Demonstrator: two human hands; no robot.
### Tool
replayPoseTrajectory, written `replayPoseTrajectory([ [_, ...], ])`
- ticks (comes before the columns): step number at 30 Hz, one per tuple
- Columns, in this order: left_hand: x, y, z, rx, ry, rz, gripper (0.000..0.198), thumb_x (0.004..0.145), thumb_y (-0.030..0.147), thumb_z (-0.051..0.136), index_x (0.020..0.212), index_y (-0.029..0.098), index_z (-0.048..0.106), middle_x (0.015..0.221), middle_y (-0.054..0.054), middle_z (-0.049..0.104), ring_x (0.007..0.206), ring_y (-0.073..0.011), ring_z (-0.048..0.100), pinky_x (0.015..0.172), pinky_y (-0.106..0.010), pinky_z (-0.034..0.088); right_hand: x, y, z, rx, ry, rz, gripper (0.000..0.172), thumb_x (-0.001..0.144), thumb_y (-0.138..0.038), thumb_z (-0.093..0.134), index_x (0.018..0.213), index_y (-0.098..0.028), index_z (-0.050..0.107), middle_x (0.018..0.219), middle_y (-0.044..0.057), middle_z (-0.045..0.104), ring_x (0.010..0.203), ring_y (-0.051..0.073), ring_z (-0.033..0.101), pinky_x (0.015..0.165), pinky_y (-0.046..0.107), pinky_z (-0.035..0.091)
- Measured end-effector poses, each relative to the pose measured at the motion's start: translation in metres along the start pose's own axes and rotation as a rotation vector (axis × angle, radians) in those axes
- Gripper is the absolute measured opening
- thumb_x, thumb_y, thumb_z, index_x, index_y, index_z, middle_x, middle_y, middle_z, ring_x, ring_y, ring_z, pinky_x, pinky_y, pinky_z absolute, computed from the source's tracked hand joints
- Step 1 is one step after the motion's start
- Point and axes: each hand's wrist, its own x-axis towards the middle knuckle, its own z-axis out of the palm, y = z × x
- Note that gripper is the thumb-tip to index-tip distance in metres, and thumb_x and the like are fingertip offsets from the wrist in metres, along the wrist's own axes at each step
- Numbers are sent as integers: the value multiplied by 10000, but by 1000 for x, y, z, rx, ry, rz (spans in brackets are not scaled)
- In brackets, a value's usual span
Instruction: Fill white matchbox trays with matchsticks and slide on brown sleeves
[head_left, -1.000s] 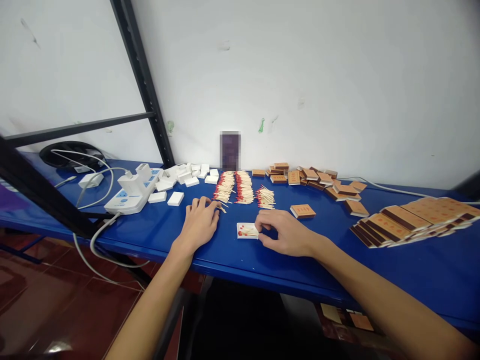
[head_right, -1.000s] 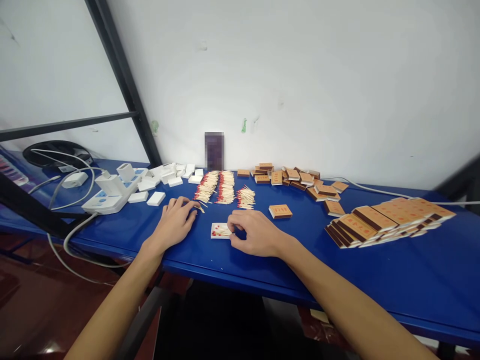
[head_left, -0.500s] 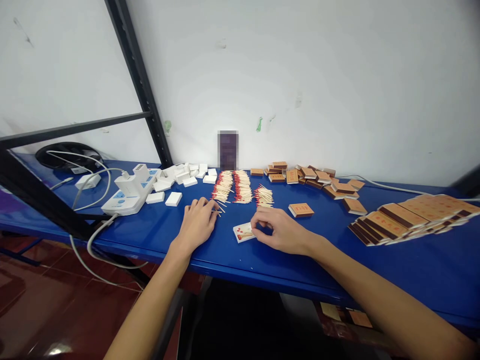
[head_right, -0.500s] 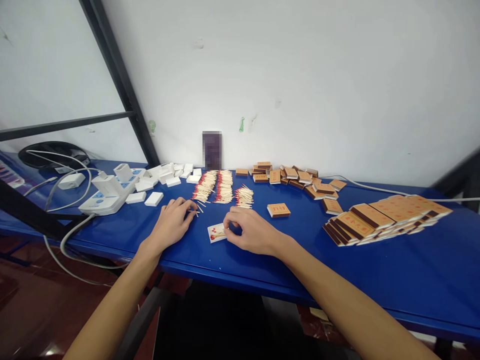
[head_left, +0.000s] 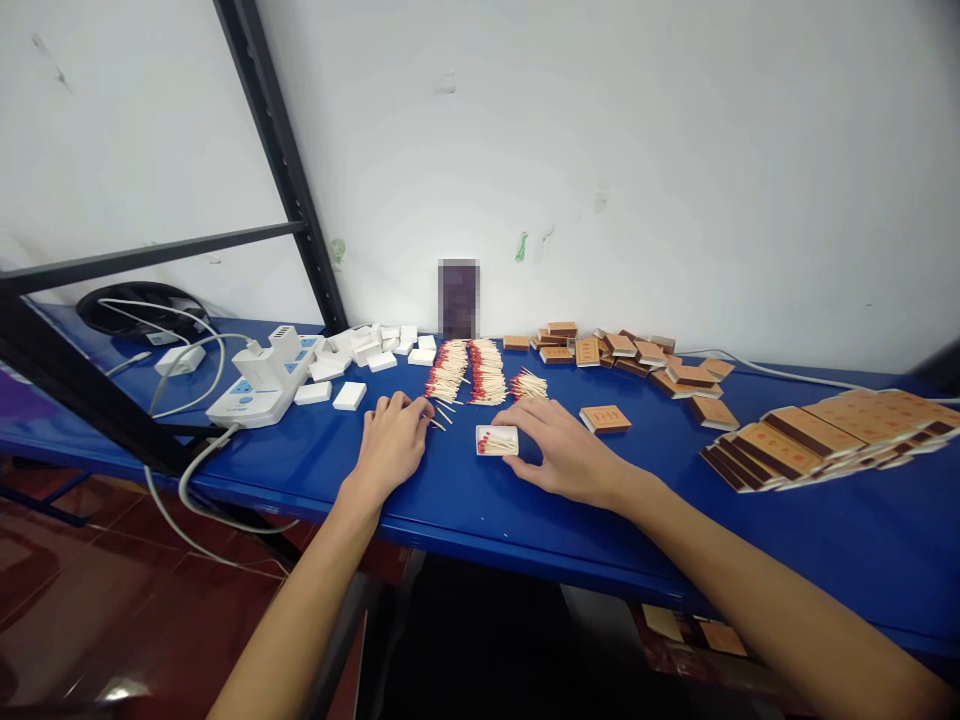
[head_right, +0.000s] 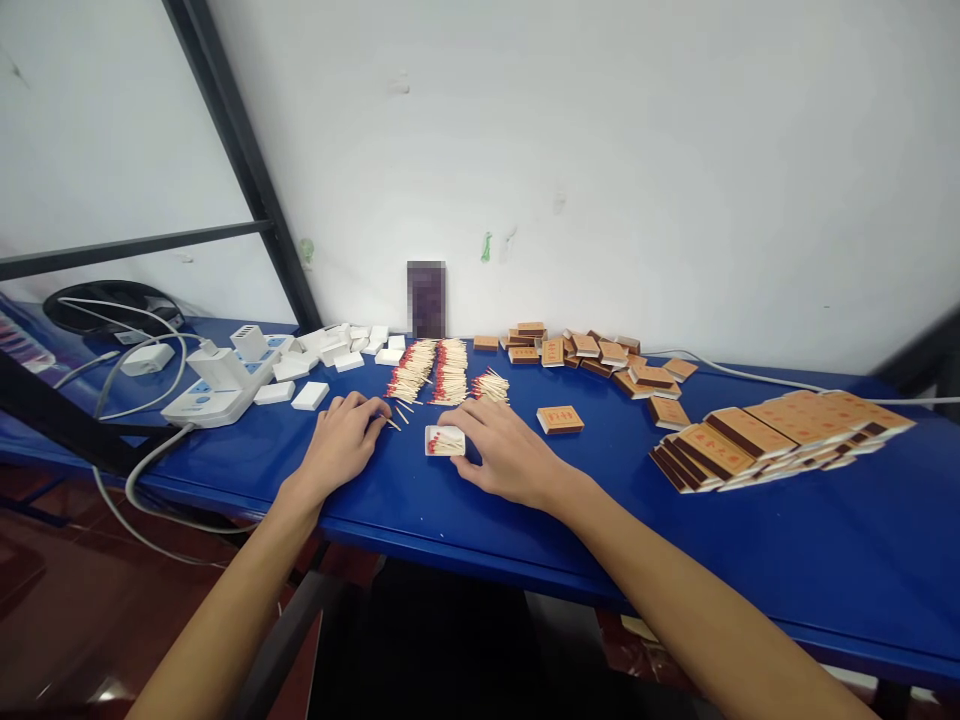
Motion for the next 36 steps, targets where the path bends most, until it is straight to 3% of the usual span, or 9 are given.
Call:
replayPoseTrajectory([
  [6, -2, 2, -1, 9, -24, -9, 212, 979, 271, 385, 973, 227, 592, 1006, -96, 552, 967, -292, 483, 812, -448, 415, 0, 2, -1, -215, 32, -36, 281, 877, -185, 557, 1157, -204, 578, 1112, 126, 630, 1030, 284, 566, 858, 411, 393],
  [14, -1, 1, 3, 5, -67, 38, 230, 992, 254, 351, 958, 189, 569, 1044, -109, 543, 968, -273, 472, 825, -433, 410, -1, -7, -2, 34, -151, 95, 335, 852, -388, 664, 1123, -222, 560, 1007, 62, 666, 932, 241, 603, 827, 382, 416],
  [17, -1, 3, 1, -26, -58, 41, 220, 990, 242, 353, 954, 183, 562, 1038, -109, 537, 959, -269, 469, 825, -430, 410, -1, -7, -3, 80, -135, 110, 305, 883, -413, 628, 1111, -224, 556, 1023, 65, 654, 940, 237, 592, 833, 386, 430],
  [22, -3, 18, -7, -225, 26, 299, 216, 1011, 259, 342, 994, 190, 546, 1070, -87, 521, 982, -234, 455, 879, -398, 417, 0, -2, 0, 79, 67, 150, 212, 932, -359, 559, 1095, -223, 552, 1000, 70, 641, 914, 224, 588, 806, 363, 445],
  [25, -6, 30, -12, -311, 14, 456, 188, 1011, 258, 370, 1008, 194, 547, 1071, -71, 516, 1004, -211, 476, 915, -363, 418, 1, -1, 5, 58, 83, 87, 128, 934, -335, 562, 986, -218, 574, 919, 53, 638, 854, 207, 573, 784, 347, 429],
  [28, -8, 36, -14, -362, 3, 506, 191, 1012, 248, 370, 985, 191, 550, 1070, -67, 519, 998, -193, 506, 931, -337, 425, 2, -3, 8, 43, 72, 14, 134, 956, -270, 511, 851, -209, 567, 814, 37, 623, 785, 187, 547, 754, 333, 402],
  [31, -6, 28, -13, -331, 21, 460, 216, 1016, 279, 364, 1085, 201, 554, 1113, -73, 535, 1035, -206, 514, 951, -355, 422, 2, -5, 8, 33, 74, 5, 153, 949, -216, 490, 812, -201, 557, 777, 32, 617, 743, 175, 530, 730, 326, 377],
  [34, -2, 9, -9, -227, 65, 248, 269, 1012, 278, 341, 1169, 206, 548, 1137, -80, 546, 1045, -235, 506, 947, -402, 418, 1, -6, 4, 24, 77, 31, 157, 927, -209, 506, 778, -199, 554, 764, 30, 612, 739, 173, 519, 723, 322, 356],
  [36, 0, -3, -7, -151, 38, 88, 271, 999, 275, 343, 1121, 210, 575, 1113, -83, 549, 1022, -256, 503, 928, -437, 416, 0, -6, 1, 8, 54, 46, 168, 914, -220, 524, 748, -200, 544, 749, 22, 605, 739, 171, 512, 724, 323, 338],
])
